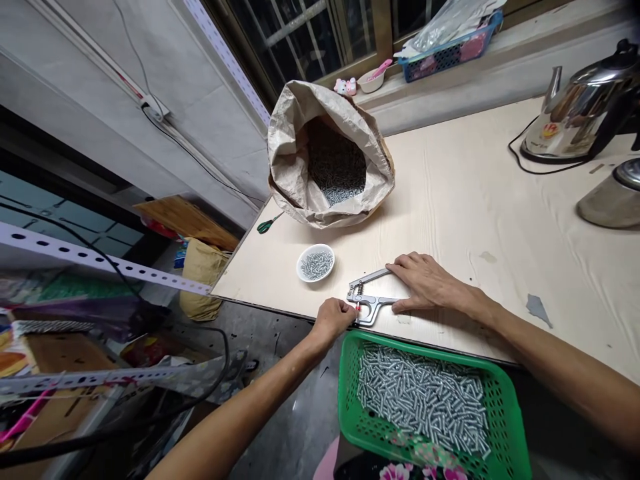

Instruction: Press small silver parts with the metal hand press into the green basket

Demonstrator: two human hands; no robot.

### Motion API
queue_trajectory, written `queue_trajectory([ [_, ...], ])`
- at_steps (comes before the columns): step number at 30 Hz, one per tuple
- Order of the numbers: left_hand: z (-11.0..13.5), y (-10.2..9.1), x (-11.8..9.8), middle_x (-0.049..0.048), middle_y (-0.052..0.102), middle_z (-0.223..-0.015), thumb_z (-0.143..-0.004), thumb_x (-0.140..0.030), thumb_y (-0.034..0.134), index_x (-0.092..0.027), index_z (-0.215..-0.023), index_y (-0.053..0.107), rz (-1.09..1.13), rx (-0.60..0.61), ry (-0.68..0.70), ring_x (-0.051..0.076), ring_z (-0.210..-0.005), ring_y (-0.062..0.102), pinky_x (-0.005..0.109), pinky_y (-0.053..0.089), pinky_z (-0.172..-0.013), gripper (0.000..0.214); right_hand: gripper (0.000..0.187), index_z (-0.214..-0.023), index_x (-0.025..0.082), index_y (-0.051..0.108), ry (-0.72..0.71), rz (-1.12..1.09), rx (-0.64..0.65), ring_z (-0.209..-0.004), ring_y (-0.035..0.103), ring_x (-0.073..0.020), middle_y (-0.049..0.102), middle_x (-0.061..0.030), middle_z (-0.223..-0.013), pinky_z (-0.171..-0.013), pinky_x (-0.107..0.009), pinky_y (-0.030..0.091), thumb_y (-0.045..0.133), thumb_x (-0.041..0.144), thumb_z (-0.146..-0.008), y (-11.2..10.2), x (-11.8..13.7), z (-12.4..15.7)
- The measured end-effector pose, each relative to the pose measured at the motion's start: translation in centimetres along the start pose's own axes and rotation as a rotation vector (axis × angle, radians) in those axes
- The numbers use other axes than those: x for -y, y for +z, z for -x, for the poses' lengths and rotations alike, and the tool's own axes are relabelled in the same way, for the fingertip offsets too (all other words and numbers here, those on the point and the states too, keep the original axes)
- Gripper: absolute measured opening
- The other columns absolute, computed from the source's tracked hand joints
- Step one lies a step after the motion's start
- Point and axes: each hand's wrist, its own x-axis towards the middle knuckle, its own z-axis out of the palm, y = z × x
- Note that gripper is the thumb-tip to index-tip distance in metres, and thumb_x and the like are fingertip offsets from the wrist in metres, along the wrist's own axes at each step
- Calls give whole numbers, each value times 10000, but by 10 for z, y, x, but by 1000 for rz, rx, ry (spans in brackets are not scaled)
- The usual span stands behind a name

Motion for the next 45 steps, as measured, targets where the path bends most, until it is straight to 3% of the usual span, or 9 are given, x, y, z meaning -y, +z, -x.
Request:
queue_trajectory([
  [8, 1, -2, 1, -62, 320, -441, -659, -402, 604, -156, -451, 472, 49, 26, 11, 74, -475, 291, 246, 186, -492, 349, 423, -979, 194, 580, 28, -22, 49, -912, 491, -265, 580, -86, -984, -735, -376, 386, 670, 530, -740, -8, 11, 1],
  [12, 12, -9, 6, -6, 540, -608, -768, -388, 517, -118, -667, 619, 115, -31, 91, 116, -575, 483, 239, 354, -554, 306, 388, -950, 183, 579, 31, -16, 55, -875, 494, -245, 577, -87, -970, -715, -356, 403, 680, 498, -746, -7, 13, 1],
  [14, 18, -11, 8, 70, 629, -877, -811, -371, 493, -104, -902, 649, 65, -159, 211, 164, -767, 579, 280, 449, -699, 322, 380, -944, 187, 578, 16, 1, 28, -867, 492, -240, 577, -86, -967, -705, -349, 408, 679, 497, -749, -4, 12, 1],
  [16, 20, -9, 4, 132, 586, -1136, -820, -370, 530, -116, -1094, 598, -58, -262, 393, 219, -1010, 569, 353, 452, -873, 380, 374, -944, 192, 576, 3, 19, 3, -861, 492, -240, 579, -84, -957, -698, -348, 411, 679, 493, -749, -1, 11, 1],
  [21, -3, 12, -23, 175, 377, -1434, -733, -378, 695, -167, -1333, 386, -381, -164, 731, 303, -1337, 325, 486, 316, -1064, 707, 390, -980, 181, 579, -6, 35, 18, -854, 501, -246, 582, -89, -960, -710, -364, 432, 697, 462, -737, -1, 13, 1],
  [25, -23, 17, -41, 148, 503, -1305, -757, -403, 672, -157, -1298, 412, -498, -19, 802, 280, -1216, 437, 434, 380, -1001, 648, 434, -1020, 159, 578, -12, 3, 18, -867, 503, -249, 574, -96, -952, -744, -377, 446, 717, 438, -717, -1, 11, 2],
  [29, -24, 12, -46, 112, 555, -1152, -790, -408, 630, -162, -1241, 464, -561, -6, 785, 257, -1061, 476, 403, 425, -909, 540, 503, -1033, 158, 573, -2, -30, 8, -870, 499, -250, 555, -95, -940, -750, -370, 454, 765, 423, -650, 5, 6, 4],
  [38, -18, 13, -50, 78, 590, -928, -851, -446, 555, -162, -965, 621, -595, -35, 722, 222, -920, 503, 331, 441, -757, 313, 95, -843, 215, 558, -42, -110, -65, -825, 538, -227, 564, -61, -854, -686, -352, 465, 539, 308, -855, 21, 9, 6],
  [45, -20, 24, -45, 86, 616, -857, -902, -461, 454, -141, -829, 644, -633, -58, 721, 211, -877, 525, 314, 446, -702, 379, 345, -704, 250, 518, -11, -268, -65, -716, 560, -211, 554, -48, -743, -574, -349, 448, 350, 457, -922, 33, 8, 7],
])
